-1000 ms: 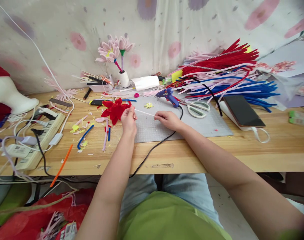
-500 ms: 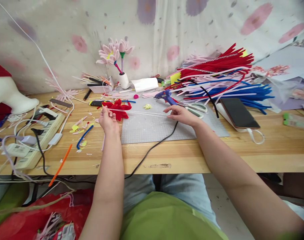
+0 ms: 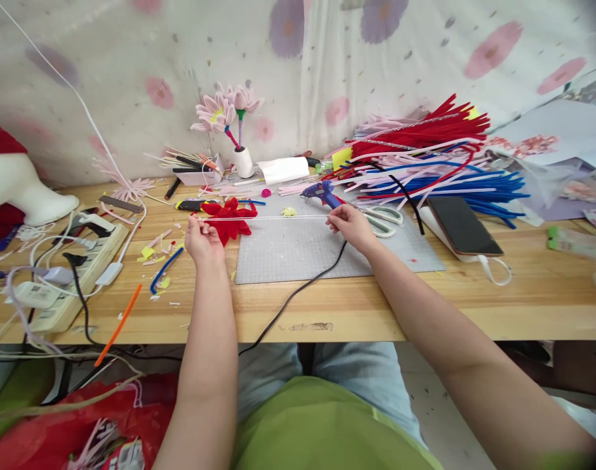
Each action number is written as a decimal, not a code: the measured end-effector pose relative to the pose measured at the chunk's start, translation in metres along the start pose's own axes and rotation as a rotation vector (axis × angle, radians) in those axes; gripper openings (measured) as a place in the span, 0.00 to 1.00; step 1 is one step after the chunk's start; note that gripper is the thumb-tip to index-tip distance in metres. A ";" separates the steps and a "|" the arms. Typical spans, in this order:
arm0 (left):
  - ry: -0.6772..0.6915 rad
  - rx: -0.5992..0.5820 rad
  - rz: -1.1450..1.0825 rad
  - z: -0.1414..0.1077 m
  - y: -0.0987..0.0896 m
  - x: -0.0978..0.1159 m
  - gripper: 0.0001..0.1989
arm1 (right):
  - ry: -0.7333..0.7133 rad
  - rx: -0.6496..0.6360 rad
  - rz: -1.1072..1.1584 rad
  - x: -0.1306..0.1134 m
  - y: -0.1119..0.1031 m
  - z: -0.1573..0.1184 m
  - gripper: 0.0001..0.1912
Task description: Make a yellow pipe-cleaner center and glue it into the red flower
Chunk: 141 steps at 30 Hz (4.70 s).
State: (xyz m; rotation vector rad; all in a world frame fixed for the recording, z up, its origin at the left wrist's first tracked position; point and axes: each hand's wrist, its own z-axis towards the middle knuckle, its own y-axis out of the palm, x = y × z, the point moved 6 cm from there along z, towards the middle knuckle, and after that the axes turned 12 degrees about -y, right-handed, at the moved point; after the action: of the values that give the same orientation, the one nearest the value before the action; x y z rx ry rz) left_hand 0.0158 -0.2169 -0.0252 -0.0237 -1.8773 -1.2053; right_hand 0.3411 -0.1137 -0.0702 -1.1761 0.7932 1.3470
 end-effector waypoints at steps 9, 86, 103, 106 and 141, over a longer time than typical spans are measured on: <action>-0.060 0.073 -0.056 0.003 -0.002 0.011 0.11 | 0.025 -0.104 0.258 -0.013 0.013 -0.009 0.18; -0.734 -0.596 0.449 -0.077 0.062 -0.088 0.12 | -0.069 -0.418 0.337 -0.077 0.090 -0.023 0.16; -0.689 -0.502 0.622 -0.070 0.053 -0.090 0.14 | 0.169 -0.426 0.592 -0.059 0.102 -0.028 0.10; -0.710 -0.518 0.616 -0.071 0.053 -0.091 0.14 | 0.148 -0.400 0.532 -0.059 0.100 -0.028 0.10; -0.908 -0.587 0.520 -0.074 0.051 -0.100 0.05 | 0.064 -0.251 0.544 -0.050 0.098 -0.029 0.22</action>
State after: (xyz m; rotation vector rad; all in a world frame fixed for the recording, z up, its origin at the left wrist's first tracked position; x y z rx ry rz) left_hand 0.1480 -0.2041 -0.0447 -1.4931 -1.9333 -1.4247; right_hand 0.2453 -0.1711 -0.0475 -1.2511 1.0628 1.9061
